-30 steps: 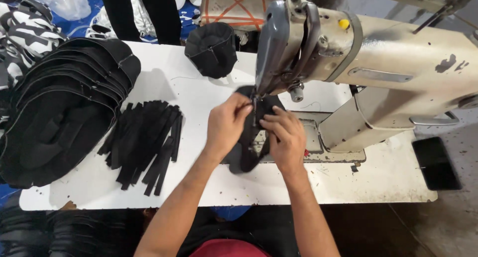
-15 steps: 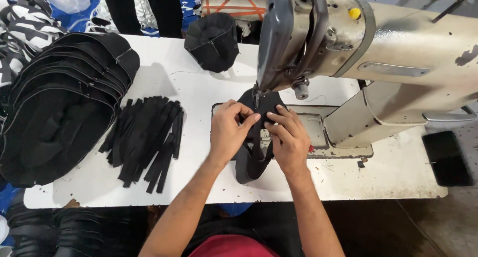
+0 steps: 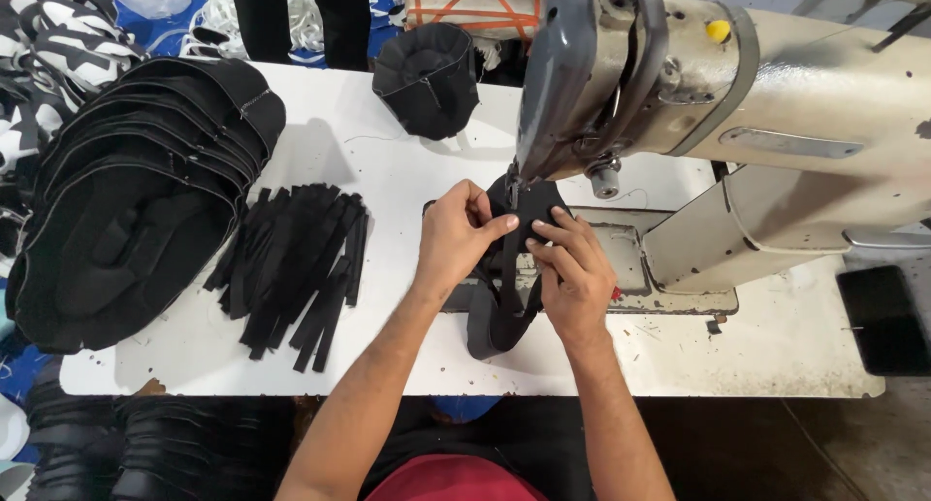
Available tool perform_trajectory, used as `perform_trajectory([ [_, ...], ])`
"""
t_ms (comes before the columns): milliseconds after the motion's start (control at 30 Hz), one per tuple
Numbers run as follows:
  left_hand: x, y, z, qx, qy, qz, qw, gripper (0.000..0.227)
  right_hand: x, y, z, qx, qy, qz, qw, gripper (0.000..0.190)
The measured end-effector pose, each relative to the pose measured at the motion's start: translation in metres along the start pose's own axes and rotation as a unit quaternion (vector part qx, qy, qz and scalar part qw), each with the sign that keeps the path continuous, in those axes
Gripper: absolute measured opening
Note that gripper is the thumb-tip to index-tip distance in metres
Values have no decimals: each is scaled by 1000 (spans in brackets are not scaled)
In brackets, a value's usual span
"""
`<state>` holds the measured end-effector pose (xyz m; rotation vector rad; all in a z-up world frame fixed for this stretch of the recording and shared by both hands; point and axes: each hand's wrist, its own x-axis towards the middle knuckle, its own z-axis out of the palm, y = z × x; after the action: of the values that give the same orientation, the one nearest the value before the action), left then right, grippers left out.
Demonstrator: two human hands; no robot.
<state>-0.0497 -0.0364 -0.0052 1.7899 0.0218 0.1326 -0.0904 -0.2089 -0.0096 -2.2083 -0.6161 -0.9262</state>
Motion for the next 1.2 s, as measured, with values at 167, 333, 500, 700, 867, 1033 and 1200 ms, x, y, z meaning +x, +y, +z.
perform_trajectory([
  [167, 5, -4, 1, -3, 0, -2, 1000, 39, -2, 0, 2, -1, 4, 4, 1000, 16],
  [333, 6, -8, 1, 7, -1, 2, 1000, 42, -1, -5, 2, -6, 4, 2, 1000, 16],
  [500, -7, 4, 1, 32, 30, 19, 999, 39, 5, -10, 1, -21, -3, 24, 999, 17],
  [700, -43, -12, 4, 176, 91, 374, 906, 23, 11, -2, 3, 21, -7, 34, 999, 20],
  [867, -53, 8, -4, 262, 97, 401, 872, 35, 13, 5, 2, 36, -18, 33, 999, 21],
  [1033, -35, 7, -6, 151, 68, 348, 923, 22, 13, 7, 1, 54, -28, 31, 998, 23],
  [1200, -46, 7, 1, 159, 74, 349, 921, 19, 12, 10, 5, 55, -24, 30, 998, 19],
])
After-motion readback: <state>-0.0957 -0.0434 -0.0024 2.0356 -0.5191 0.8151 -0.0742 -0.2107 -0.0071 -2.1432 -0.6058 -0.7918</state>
